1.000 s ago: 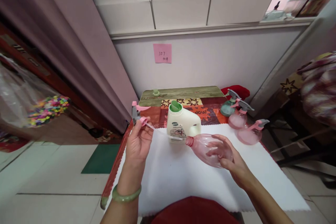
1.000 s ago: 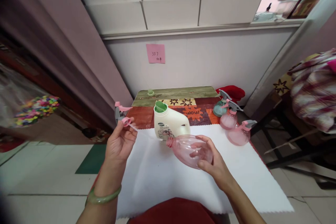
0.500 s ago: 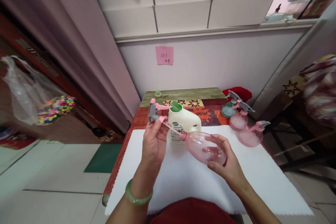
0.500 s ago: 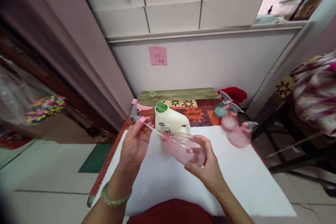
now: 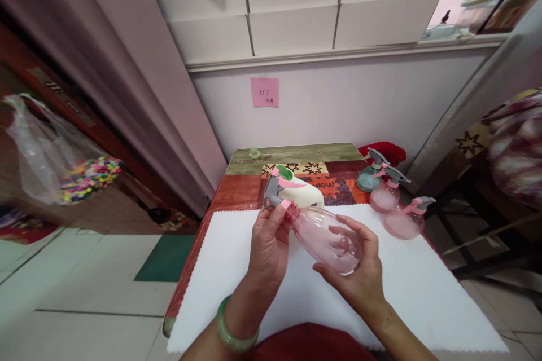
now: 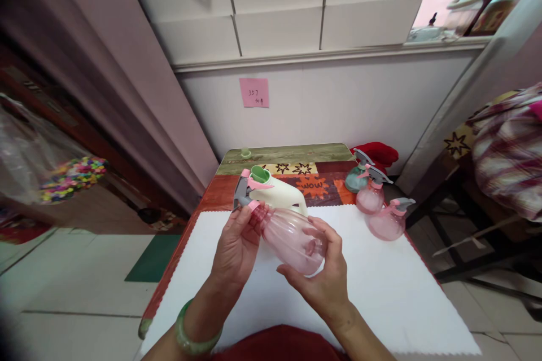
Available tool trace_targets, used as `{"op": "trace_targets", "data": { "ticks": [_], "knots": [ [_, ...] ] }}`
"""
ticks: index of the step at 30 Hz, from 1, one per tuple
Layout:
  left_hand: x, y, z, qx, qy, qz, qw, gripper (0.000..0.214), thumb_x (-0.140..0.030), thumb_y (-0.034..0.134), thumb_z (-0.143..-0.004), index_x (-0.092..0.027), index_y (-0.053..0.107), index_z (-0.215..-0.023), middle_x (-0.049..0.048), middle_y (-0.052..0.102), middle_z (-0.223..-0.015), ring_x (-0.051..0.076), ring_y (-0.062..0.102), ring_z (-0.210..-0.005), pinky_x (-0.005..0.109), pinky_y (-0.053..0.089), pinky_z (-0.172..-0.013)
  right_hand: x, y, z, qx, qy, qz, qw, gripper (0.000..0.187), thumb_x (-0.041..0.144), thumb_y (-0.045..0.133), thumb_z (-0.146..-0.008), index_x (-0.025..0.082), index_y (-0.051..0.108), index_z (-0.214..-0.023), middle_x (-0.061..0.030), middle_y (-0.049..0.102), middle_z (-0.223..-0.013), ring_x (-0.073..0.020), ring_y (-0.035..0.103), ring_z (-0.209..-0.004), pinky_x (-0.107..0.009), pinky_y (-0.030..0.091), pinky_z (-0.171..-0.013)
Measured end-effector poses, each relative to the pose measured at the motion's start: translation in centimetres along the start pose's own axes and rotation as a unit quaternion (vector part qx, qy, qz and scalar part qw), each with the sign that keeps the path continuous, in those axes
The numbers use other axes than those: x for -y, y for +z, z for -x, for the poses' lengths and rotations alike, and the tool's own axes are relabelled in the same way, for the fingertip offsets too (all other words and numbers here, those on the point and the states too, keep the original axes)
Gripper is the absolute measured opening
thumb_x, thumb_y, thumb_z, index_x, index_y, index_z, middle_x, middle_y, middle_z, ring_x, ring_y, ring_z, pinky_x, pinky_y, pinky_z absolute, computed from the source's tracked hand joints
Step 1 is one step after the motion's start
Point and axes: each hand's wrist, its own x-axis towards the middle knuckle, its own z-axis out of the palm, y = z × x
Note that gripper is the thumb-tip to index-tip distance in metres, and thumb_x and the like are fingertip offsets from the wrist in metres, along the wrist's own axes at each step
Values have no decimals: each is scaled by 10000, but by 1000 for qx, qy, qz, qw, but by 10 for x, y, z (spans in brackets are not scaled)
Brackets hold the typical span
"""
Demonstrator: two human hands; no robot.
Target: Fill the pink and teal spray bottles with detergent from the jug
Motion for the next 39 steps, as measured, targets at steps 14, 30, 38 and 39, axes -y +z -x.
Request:
{"op": "trace_targets", "data": {
  "ticks": [14, 30, 38, 39],
  "knots": [
    [2, 10, 11, 8, -7, 16, 1000, 250, -237, 880, -700, -182, 727, -890, 15, 762, -915, 134, 704, -843, 287, 538, -886, 4, -6, -7, -77, -194, 159, 965, 770, 409, 913, -657, 323, 440, -1258, -122, 586, -1236, -346, 620, -1152, -573, 562, -929],
    [9, 14, 9, 83, 4, -25, 996, 301, -301, 831, -772, -214, 733, -1043, 38, 769, -1014, 195, 714, -993, 333, 507, -975, 7, -1, 0, -39, 35, -26, 998, 875, 435, 924, -587, 309, 460, -1317, -137, 567, -1335, -303, 669, -1035, -374, 609, -661],
    [2, 10, 3, 147, 10, -53, 988, 397, -362, 873, -713, -220, 721, -1051, 67, 771, -1032, 209, 724, -919, 312, 538, -842, 27, -11, -16, 213, 502, -432, 718, 921, 925, 423, -767, 142, 647, -1198, -168, 727, -933, -181, 693, -544, -172, 388, -319],
    [2, 9, 2, 147, 18, -58, 987, 374, -362, 869, -720, -208, 722, -1028, 69, 775, -986, 196, 723, -875, 301, 538, -815, 27, -11, -16, 231, 508, -452, 696, 967, 954, 401, -740, 141, 654, -1199, -181, 730, -962, -187, 709, -571, -172, 419, -335]
  ]
}}
